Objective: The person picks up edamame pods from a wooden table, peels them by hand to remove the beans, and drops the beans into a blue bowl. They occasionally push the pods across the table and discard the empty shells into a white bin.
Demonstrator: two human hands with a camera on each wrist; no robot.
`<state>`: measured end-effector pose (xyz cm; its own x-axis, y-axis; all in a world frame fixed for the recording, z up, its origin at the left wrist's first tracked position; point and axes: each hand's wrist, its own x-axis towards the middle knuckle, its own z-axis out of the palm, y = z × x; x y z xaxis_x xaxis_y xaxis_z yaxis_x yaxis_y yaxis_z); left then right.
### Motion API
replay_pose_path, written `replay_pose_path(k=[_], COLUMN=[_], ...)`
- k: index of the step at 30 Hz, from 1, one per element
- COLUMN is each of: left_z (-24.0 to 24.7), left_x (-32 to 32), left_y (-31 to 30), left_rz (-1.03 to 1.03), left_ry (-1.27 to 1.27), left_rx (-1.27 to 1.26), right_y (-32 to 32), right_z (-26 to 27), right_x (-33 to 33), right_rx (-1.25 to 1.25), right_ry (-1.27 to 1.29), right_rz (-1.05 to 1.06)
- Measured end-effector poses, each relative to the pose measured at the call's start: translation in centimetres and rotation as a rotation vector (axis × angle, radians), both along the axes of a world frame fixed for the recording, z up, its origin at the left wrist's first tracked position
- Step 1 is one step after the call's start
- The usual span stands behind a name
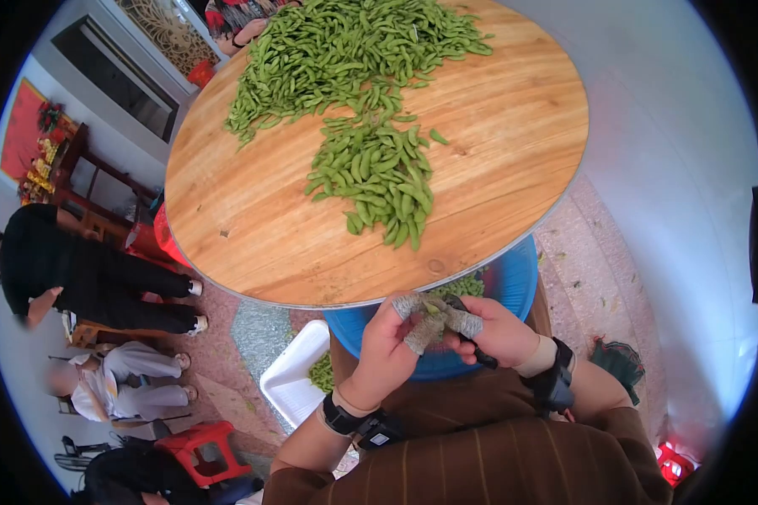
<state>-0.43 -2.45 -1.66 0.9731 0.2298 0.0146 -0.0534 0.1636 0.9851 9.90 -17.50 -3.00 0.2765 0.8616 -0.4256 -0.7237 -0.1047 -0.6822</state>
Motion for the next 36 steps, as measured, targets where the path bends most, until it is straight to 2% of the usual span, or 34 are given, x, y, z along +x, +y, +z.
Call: replay_pose_path(k=[1, 2, 4, 5, 7, 11, 17, 23, 25, 26, 28, 29, 31, 32, 34, 35, 36], left_z=[0.2, 0.1, -0.5, -0.9, -1.4, -1.6, -1.5, -1.8, -2.8, -2.5, -1.8, -1.9, -2.4, -2.6, -3.1, -3.4, -3.6], left_x=[-0.1, -0.3, -0.7, -0.7, -0.5, -0.4, -0.5, -0.8, -1.2, -1.2, -1.2, -1.4, -1.6, -1.3, -0.8, -0.7, -0.6], left_y=[0.0, 0.3, 1.0, 1.0, 0.8, 0.4, 0.5, 0.0, 0.4, 0.6, 1.0, 1.0, 1.3, 1.3, 0.9, 0.8, 0.8], left_rz=[0.036, 0.038, 0.011, 0.011, 0.0, 0.015, -0.001, 0.062, 0.056, 0.056, -0.15, -0.144, -0.364, -0.362, -0.248, -0.246, -0.158], left_ry=[0.075, 0.078, 0.354, 0.356, 0.296, 0.249, 0.286, 0.215, 0.028, 0.028, 0.335, 0.332, 0.323, 0.313, 0.42, 0.416, 0.436], left_rx=[-0.141, -0.14, -0.138, -0.141, -0.112, -0.105, -0.108, 0.01, 0.496, 0.494, -0.212, -0.217, -1.018, -1.018, -1.065, -1.07, -0.94], right_y=[0.0, -0.2, -0.7, -0.8, -0.9, -1.2, -1.3, -1.1, -0.8, -1.1, -1.6, -1.7, -1.7, -1.4, -0.9, -1.1, -1.4], right_z=[0.2, 0.3, 0.5, 0.8, 1.4, 0.7, 0.9, 0.3, -1.1, -0.6, 0.8, 0.6, -0.6, -1.4, -3.4, -4.5, -5.6], right_x=[-0.1, -0.1, -0.2, -0.2, -0.2, -0.1, -0.2, -0.1, 0.3, 0.5, 0.9, 0.7, 0.0, 0.0, -0.1, -0.1, 0.1], right_rx=[-0.114, -0.113, -0.16, -0.162, -0.107, -0.059, -0.04, -0.052, 0.128, 0.126, -0.007, -0.01, 0.146, 0.146, 0.04, 0.039, -0.095], right_ry=[-0.331, -0.328, -0.853, -0.852, -1.074, -1.181, -1.115, -0.952, -1.082, -1.083, -0.359, -0.361, -0.249, -0.256, -1.477, -1.478, -1.482], right_rz=[0.047, 0.048, 0.002, 0.004, -0.009, 0.014, 0.039, 0.06, -0.036, -0.035, 0.187, 0.195, 0.107, 0.114, -0.026, -0.019, 0.026])
